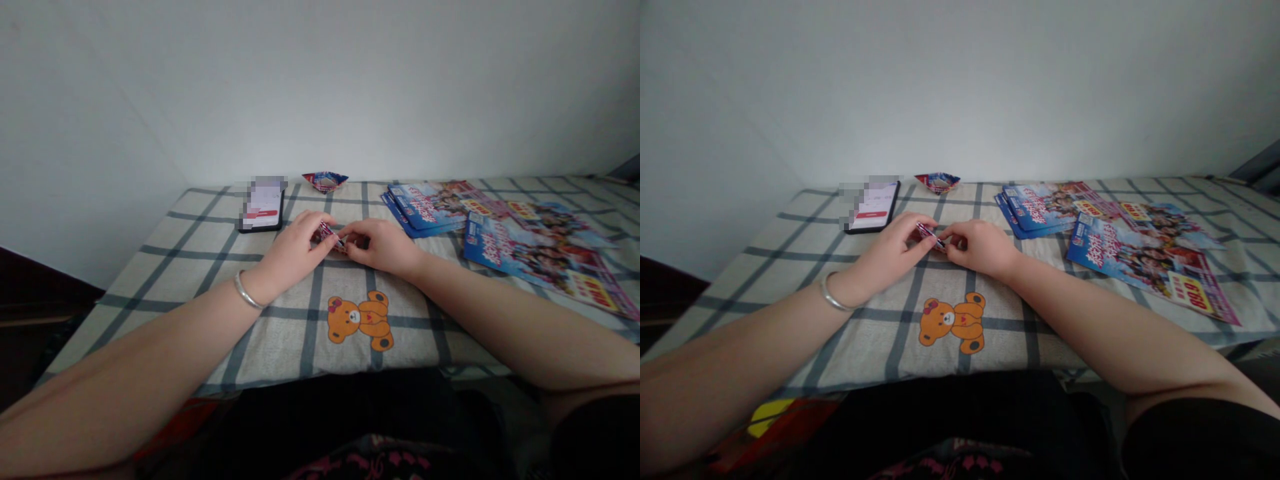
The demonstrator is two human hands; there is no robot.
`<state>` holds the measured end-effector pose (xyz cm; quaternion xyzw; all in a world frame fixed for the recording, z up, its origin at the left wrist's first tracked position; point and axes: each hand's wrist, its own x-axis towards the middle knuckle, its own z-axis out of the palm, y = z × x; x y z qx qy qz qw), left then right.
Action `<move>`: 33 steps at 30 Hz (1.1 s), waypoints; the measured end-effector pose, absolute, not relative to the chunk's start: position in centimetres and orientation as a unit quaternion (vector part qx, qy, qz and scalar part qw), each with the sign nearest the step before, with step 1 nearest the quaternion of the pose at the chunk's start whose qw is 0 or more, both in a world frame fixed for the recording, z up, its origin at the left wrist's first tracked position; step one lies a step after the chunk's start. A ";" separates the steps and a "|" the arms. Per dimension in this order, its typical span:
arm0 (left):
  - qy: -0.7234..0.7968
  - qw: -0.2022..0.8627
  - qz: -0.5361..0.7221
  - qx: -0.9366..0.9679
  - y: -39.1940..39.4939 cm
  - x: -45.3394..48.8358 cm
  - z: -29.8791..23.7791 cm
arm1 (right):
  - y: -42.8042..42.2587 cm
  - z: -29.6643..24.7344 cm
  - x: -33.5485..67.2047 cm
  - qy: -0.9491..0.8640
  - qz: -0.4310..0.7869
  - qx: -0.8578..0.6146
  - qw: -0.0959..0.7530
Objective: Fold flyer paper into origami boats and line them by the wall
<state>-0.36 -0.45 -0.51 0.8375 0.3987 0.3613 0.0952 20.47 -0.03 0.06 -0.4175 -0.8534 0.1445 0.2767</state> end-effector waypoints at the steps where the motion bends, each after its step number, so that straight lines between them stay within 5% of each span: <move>1: 0.400 0.100 0.366 0.834 -0.4 -0.3 -0.6 | -0.1 0.1 20.4 -0.851 0.148 -0.422 0.277; 18: 0.385 0.178 0.435 0.794 -1.0 0.9 -0.9 | -1.9 1.0 19.5 -0.836 0.002 -0.477 0.269; 23: 0.357 0.127 0.438 0.815 -1.6 0.9 -0.3 | -1.7 1.0 19.9 -0.840 0.030 -0.446 0.308; 33: 0.379 0.229 0.483 0.755 -0.6 0.9 -1.2 | -1.3 0.8 19.8 -0.821 0.090 -0.461 0.324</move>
